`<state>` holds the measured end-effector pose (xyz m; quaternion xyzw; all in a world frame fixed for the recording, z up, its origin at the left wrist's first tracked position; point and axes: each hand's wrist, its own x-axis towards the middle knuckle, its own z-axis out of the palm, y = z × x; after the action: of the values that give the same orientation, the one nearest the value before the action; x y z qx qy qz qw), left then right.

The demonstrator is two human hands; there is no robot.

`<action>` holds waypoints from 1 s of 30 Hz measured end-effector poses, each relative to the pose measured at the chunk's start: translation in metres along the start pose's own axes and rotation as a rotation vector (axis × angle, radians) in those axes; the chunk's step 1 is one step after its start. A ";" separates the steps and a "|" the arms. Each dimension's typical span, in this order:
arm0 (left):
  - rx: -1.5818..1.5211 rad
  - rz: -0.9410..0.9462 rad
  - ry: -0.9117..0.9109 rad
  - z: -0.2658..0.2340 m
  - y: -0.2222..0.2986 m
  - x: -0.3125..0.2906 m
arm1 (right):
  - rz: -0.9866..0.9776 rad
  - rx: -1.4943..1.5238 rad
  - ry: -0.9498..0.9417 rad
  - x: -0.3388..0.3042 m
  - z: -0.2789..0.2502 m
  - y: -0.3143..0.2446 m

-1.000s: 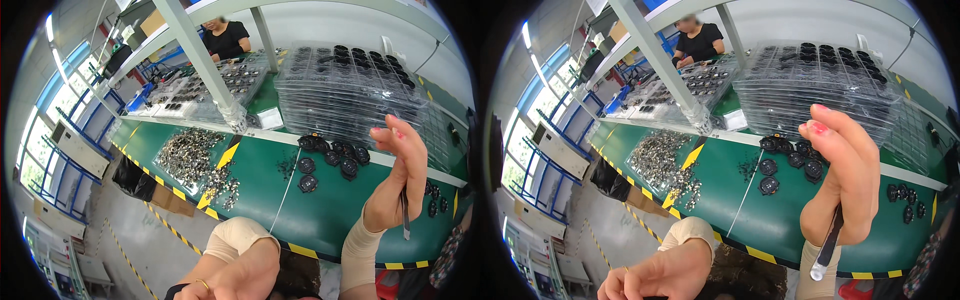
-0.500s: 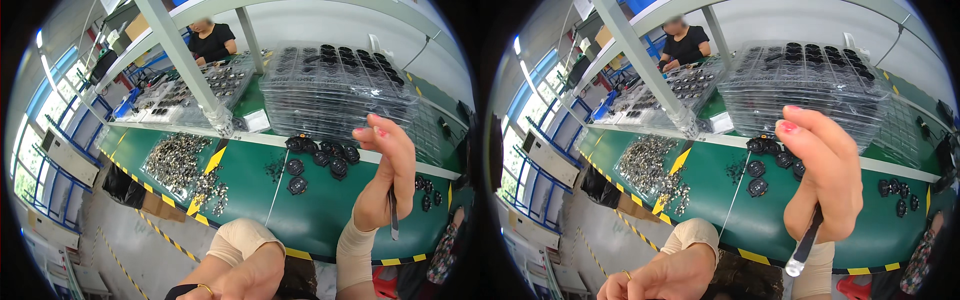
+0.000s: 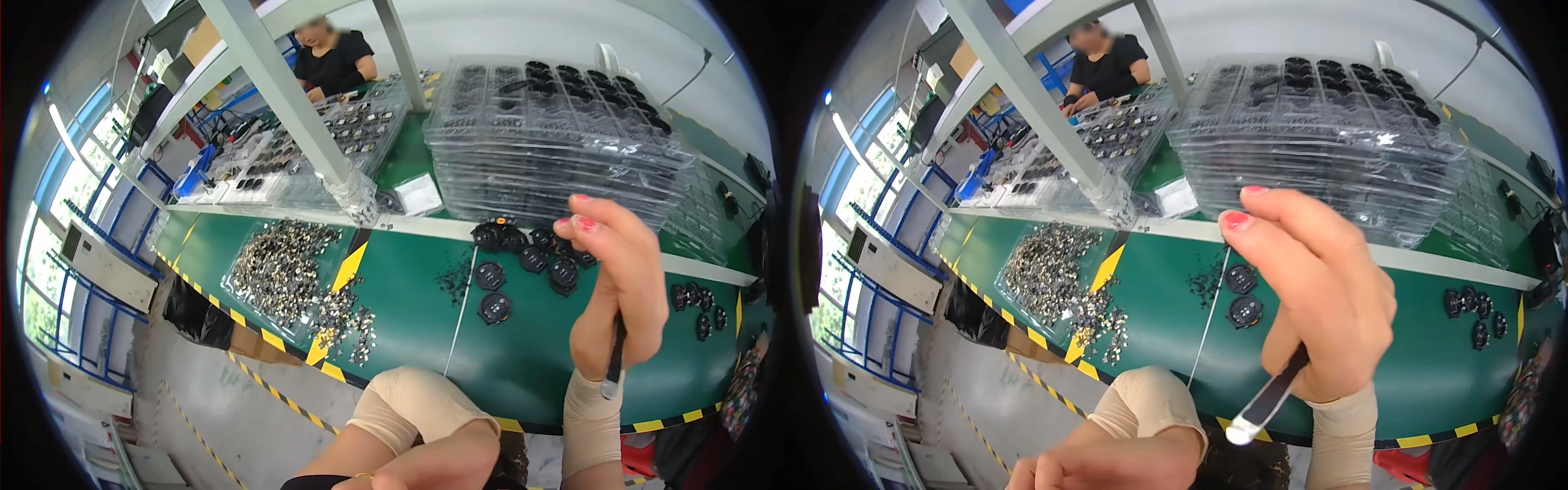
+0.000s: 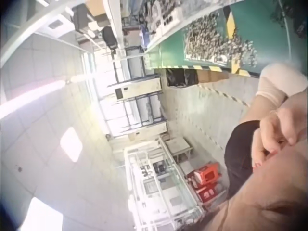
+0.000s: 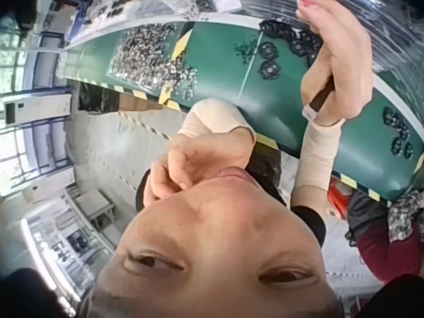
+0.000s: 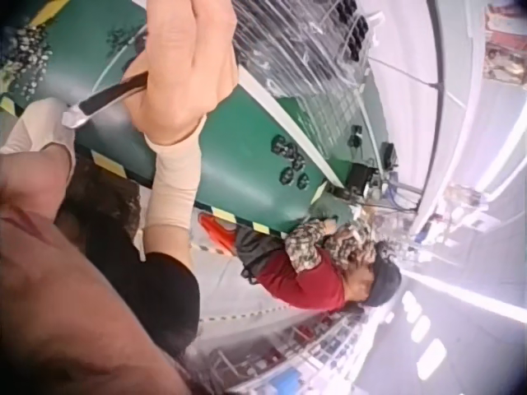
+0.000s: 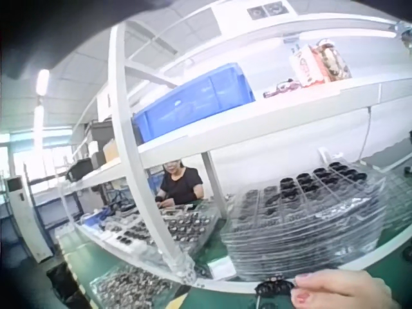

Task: Assembling small electronic components onto bases using tweezers at a factory workstation.

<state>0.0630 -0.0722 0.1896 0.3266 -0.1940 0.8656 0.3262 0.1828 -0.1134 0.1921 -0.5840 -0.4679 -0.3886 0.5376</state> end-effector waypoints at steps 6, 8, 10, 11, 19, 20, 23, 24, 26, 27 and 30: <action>-0.905 0.119 0.329 0.019 -0.018 0.005 | -0.003 -0.063 -0.145 0.003 -0.003 -0.008; -0.829 0.224 0.507 0.033 -0.015 0.002 | 0.006 -0.071 -0.152 0.002 -0.001 -0.008; -0.808 0.200 0.509 0.029 -0.013 -0.001 | 0.019 -0.070 -0.156 0.001 0.001 -0.008; -0.788 0.174 0.507 0.026 -0.010 -0.002 | 0.020 -0.068 -0.158 0.000 0.002 -0.009; -0.682 -0.072 0.344 0.005 0.006 -0.009 | 0.067 0.082 -0.206 0.000 -0.005 -0.007; -0.703 -0.064 0.374 0.009 0.007 -0.010 | 0.077 0.126 -0.216 0.001 -0.015 -0.004; -0.731 0.005 0.418 0.009 0.007 -0.010 | 0.138 0.738 -0.070 -0.005 -0.035 0.022; -0.737 0.032 0.432 0.008 0.006 -0.011 | 0.016 1.294 -0.499 0.018 -0.036 0.027; -0.745 0.085 0.454 0.005 0.005 -0.012 | -0.197 2.079 -0.903 0.024 -0.026 0.022; -0.750 0.109 0.466 0.004 0.004 -0.011 | -0.192 2.042 -0.903 0.016 -0.031 0.012; -0.769 0.161 0.517 0.001 0.000 -0.009 | -0.215 2.106 -0.864 0.003 -0.020 -0.016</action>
<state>0.0683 -0.0769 0.1845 -0.0605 -0.4376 0.8066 0.3928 0.1689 -0.1327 0.2012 0.1147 -0.7546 0.3859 0.5182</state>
